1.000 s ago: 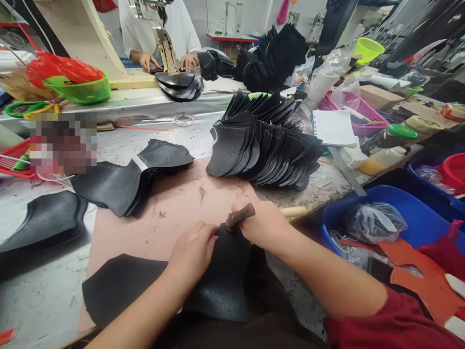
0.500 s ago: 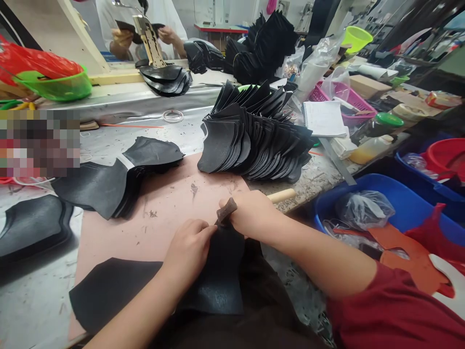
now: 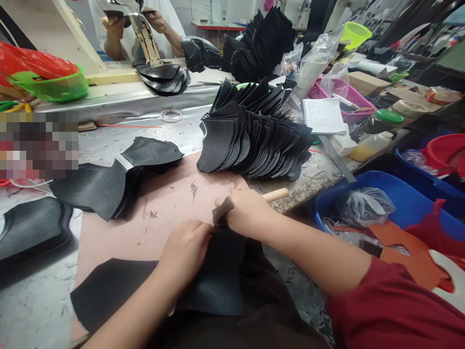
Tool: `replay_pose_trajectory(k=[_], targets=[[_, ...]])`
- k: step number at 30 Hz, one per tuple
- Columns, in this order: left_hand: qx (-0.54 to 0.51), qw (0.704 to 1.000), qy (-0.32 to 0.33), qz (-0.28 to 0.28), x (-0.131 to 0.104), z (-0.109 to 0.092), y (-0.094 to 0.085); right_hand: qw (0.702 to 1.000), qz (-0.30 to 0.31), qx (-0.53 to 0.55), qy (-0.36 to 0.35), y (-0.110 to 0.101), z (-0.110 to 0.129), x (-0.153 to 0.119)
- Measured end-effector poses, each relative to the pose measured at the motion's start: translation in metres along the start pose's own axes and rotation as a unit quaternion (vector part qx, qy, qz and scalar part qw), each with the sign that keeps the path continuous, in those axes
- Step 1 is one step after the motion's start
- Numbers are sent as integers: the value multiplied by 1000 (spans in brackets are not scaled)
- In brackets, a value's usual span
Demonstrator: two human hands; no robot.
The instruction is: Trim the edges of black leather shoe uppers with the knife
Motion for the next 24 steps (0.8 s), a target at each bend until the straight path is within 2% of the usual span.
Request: replay_pose_trajectory(k=[2,5,9,13,17,22,24], targets=[[8,1000,7,8,-1,0,0,1000,19,-8,16,7,-5,0],[12,1000,14,17,-3,1,-1,1000,10,-4,28,8,-8,-1],[-9,1000,21,-5,-6,2,-5,1000,18,14,1,9,-2,-3],[6,999,34,-1,-10,2,-4,1000,14,11,0,6,1,-4],[-19,999,34,-22,-13,3,-6,999,47,19,-8,12,8,-7],[-27,999,31,-2,-18,3,-4,999,29,29,-1,6,12,-9],[-31,999,29,-11,-21,3,-6,998,47,39,-13,9,16,-10]])
Point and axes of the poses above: each hand's wrist, its own x-axis towards the middle knuckle, its own y-axis out of the palm, z = x × y, the point moved 8 cm from there along x, towards the middle knuckle, and after that the axes turned 9 degrees about y, right-handed, at the moved point
